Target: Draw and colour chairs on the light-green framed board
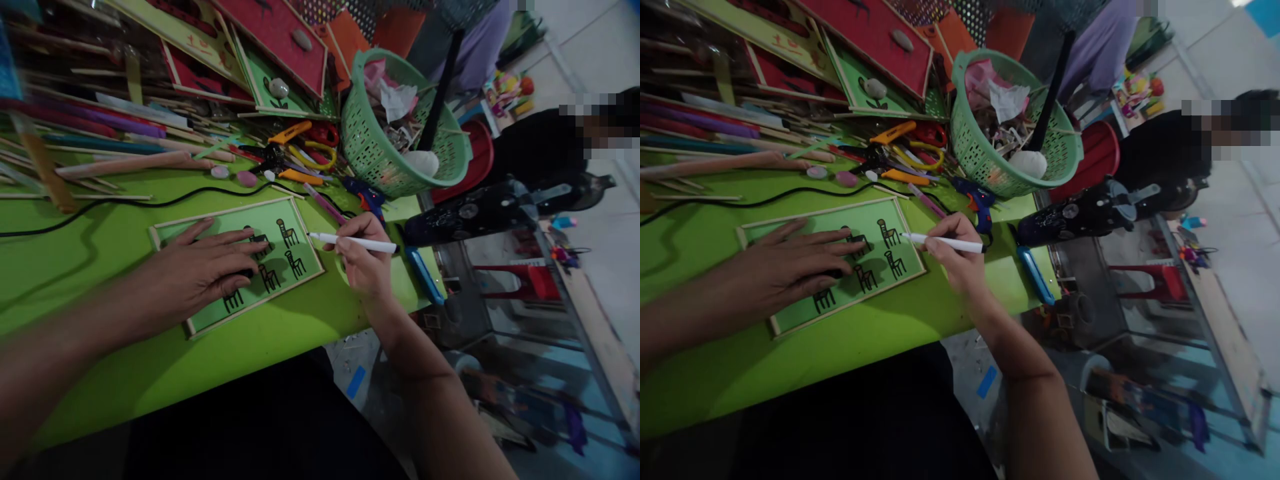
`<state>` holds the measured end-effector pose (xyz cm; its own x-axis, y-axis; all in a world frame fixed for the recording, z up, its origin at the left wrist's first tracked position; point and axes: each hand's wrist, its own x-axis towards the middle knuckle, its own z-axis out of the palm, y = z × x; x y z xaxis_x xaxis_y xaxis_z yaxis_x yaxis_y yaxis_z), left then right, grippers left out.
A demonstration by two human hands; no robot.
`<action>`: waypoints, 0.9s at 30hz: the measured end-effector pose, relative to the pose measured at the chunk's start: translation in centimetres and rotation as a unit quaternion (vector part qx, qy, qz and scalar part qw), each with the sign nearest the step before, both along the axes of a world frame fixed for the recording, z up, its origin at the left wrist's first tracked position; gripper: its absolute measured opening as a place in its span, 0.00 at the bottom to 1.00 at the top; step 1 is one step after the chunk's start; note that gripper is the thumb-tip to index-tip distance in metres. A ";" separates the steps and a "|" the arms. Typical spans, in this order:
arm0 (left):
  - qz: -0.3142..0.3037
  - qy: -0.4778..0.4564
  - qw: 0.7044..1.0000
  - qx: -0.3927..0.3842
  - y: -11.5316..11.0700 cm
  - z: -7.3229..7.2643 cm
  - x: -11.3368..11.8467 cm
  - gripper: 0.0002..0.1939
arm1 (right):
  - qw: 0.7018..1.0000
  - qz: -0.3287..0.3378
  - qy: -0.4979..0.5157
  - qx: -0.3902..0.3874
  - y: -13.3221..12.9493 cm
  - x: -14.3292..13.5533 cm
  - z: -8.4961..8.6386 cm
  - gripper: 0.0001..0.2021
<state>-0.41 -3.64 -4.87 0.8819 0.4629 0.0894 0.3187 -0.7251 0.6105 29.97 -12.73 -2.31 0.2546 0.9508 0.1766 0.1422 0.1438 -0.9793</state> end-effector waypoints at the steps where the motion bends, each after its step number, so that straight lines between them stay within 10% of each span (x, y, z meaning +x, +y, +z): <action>1: 0.002 0.003 1.000 -0.001 0.0 0.0 -0.1 0.26 | 1.000 -0.006 0.010 0.007 0.1 0.1 0.0 0.17; 27: 0.208 -0.071 0.975 0.006 -0.4 4.0 -0.9 0.14 | 0.990 0.017 0.133 0.036 0.5 0.2 1.2 0.18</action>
